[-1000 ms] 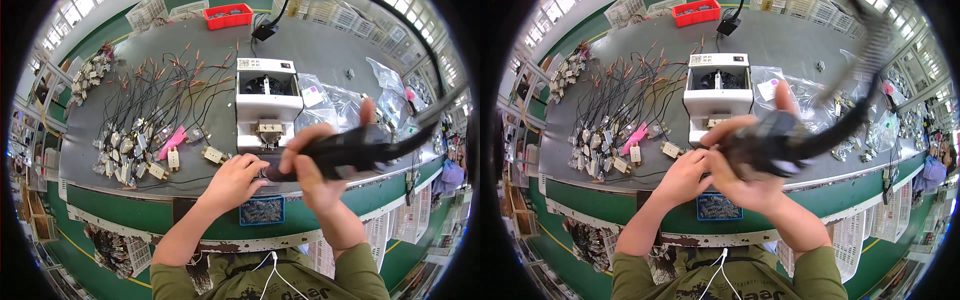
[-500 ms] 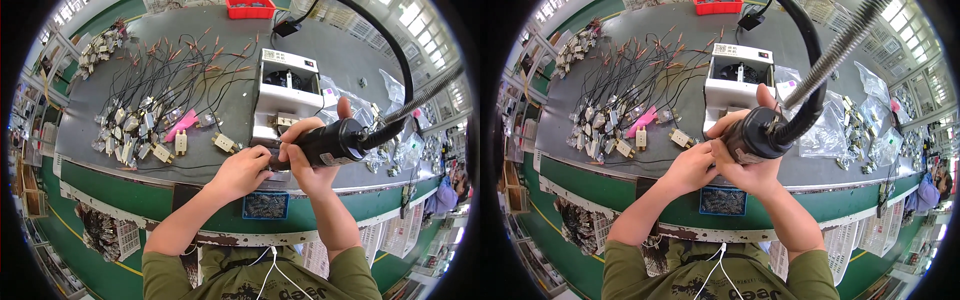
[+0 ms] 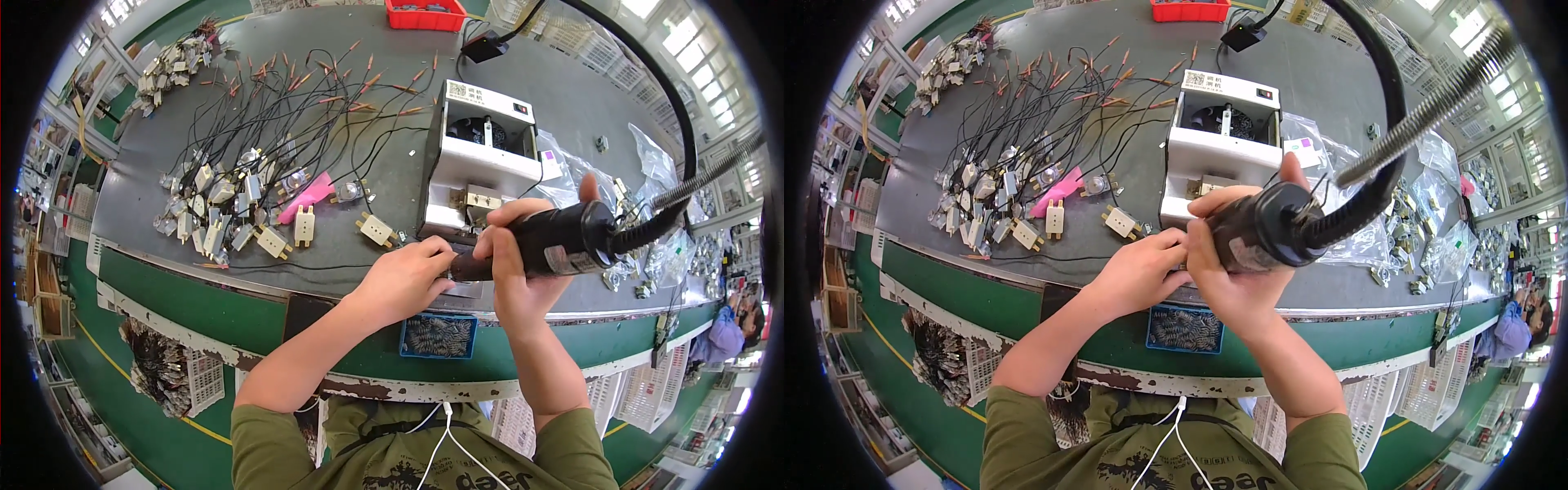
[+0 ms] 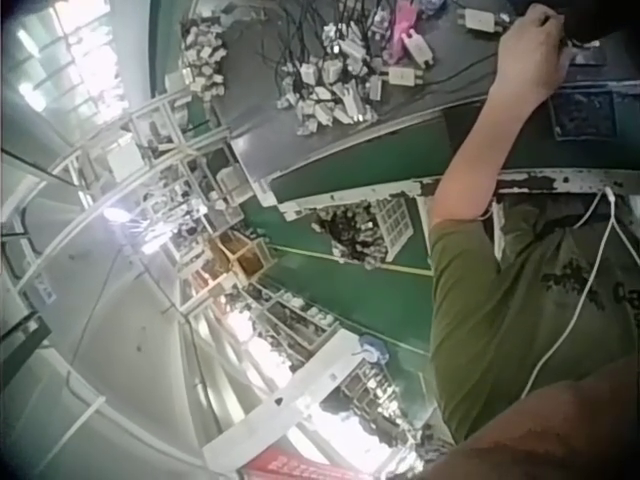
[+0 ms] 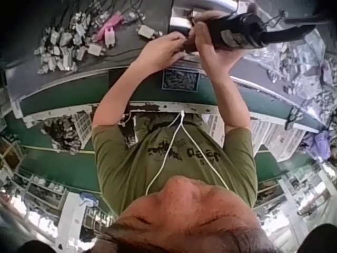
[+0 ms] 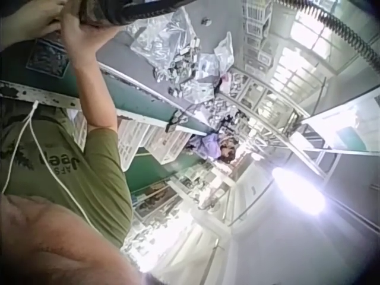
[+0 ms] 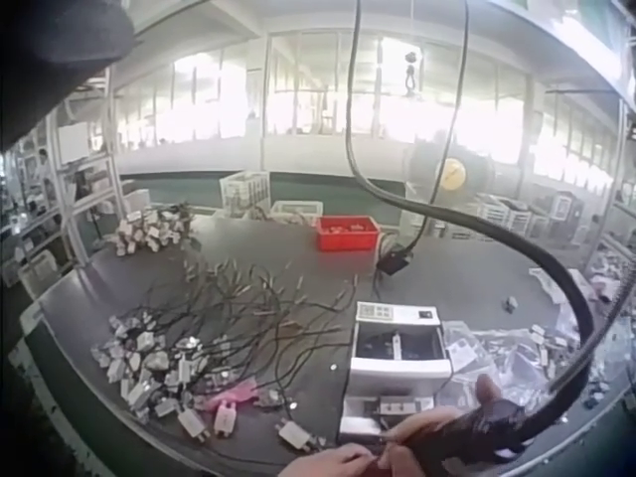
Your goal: Assembling electronic components onto a circuit board using a suspended power tool.
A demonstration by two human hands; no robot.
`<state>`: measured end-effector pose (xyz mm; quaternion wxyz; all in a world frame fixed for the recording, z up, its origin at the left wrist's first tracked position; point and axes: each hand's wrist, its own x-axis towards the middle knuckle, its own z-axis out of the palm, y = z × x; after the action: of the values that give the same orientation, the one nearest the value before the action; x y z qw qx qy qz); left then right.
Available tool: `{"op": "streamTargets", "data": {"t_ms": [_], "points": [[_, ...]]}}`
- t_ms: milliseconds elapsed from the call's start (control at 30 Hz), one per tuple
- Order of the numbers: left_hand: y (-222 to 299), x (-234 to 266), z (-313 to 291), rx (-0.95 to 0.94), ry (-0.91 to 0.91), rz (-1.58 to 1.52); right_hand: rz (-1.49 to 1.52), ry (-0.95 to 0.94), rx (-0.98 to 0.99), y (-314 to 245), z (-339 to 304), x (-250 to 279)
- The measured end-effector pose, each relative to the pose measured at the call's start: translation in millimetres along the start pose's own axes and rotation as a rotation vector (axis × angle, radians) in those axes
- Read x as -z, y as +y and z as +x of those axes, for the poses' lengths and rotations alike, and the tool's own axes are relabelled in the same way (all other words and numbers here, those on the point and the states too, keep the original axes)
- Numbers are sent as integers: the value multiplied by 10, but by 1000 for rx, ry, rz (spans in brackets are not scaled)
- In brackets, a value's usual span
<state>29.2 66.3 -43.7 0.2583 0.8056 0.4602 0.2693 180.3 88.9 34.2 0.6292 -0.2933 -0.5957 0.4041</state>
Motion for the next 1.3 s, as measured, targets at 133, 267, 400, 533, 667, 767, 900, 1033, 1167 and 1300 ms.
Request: {"op": "streamTargets", "data": {"t_ms": [133,267,400,533,667,767,900,1033,1167,1300], "points": [[2,-6,-2,3,16,21,-204,-6,79,38,-2,-21],[41,-12,33,24,-9,39,-81,18,37,36,34,3],[33,-17,45,27,-31,38,-34,-104,50,-15,107,27],[58,25,42,54,-66,64,-179,-305,208,10,118,90],[95,22,31,79,-124,60,-109,-384,239,-47,145,176],[169,58,46,17,-34,77,-47,-102,120,-136,133,225],[291,260,19,18,46,17,-22,46,79,-304,327,335],[273,411,-198,110,-52,-53,-622,58,521,-118,289,526],[326,337,-332,62,-149,-6,-789,-384,512,119,-387,812],[369,243,-360,40,-193,6,-968,-422,149,322,-601,618]]}}
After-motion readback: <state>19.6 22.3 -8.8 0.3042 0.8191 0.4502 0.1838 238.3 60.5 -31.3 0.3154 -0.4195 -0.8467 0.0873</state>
